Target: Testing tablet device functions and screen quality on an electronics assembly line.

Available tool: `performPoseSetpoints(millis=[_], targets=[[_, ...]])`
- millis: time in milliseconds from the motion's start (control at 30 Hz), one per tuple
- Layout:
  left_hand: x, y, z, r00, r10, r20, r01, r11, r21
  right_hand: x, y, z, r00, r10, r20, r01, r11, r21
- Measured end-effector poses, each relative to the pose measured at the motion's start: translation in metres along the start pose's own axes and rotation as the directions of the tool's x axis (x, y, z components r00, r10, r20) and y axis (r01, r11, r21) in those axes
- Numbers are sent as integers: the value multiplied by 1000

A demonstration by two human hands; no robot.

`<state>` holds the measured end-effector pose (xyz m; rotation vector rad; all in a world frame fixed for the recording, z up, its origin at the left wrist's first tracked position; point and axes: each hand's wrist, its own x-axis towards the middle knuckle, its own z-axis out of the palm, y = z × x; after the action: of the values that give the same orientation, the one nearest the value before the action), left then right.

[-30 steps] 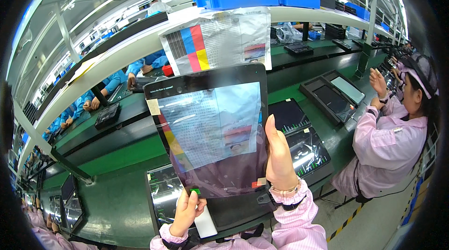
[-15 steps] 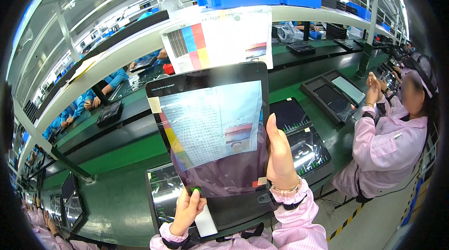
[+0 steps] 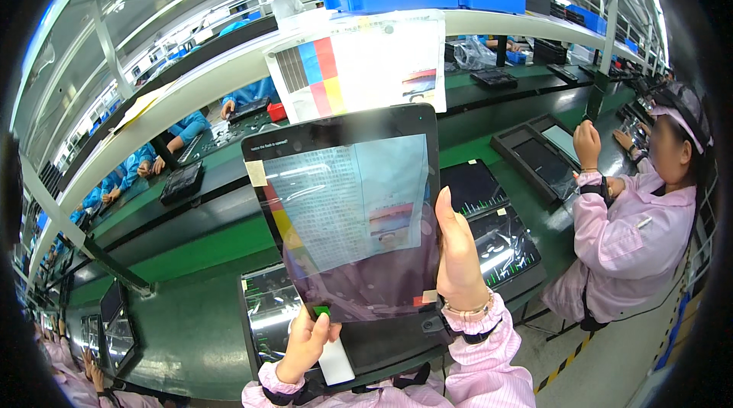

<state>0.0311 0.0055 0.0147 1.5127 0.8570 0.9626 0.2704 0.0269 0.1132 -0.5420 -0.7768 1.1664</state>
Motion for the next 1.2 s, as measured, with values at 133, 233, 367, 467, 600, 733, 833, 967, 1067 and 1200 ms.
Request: performPoseSetpoints(millis=[133, 233, 367, 467, 600, 733, 833, 967, 1067, 1200], targets=[[5, 13, -7, 999, 36, 16, -39, 981, 190, -5, 0, 1, 998, 50, 39, -49, 998, -31], [6, 19, -17, 986, 163, -41, -145, 948, 285, -13, 15, -2, 994, 105, 8, -105, 994, -36], [17, 44, -20, 978, 178, -108, -177, 984, 21, -25, 33, -1, 983, 163, -80, -165, 986, -15], [20, 53, -27, 968, 170, -184, -163, 985, 53, -33, 55, -13, 966, 246, -82, -246, 969, 10], [18, 43, -23, 972, 94, -218, -117, 989, -95, -43, 66, -14, 943, 324, -76, -318, 945, 75], [10, 54, -18, 959, -113, -260, 99, 993, -67, -47, 67, -25, 950, 293, -112, -301, 951, -67], [2, 5, -18, 965, 196, -177, -165, 971, 174, -55, 56, -30, 933, 316, -172, -333, 940, -75], [-22, 1, -16, 955, 217, -204, -68, 826, 559, -56, 44, -54, 921, 258, -291, -330, 915, -234], [-28, -11, -4, 970, 241, -42, -67, 429, 901, -45, 49, -89, 890, 384, -245, -425, 894, -145], [-37, -29, 11, 976, 215, 34, -126, 428, 895, -28, 71, -99, 878, 391, -276, -461, 847, -267]])
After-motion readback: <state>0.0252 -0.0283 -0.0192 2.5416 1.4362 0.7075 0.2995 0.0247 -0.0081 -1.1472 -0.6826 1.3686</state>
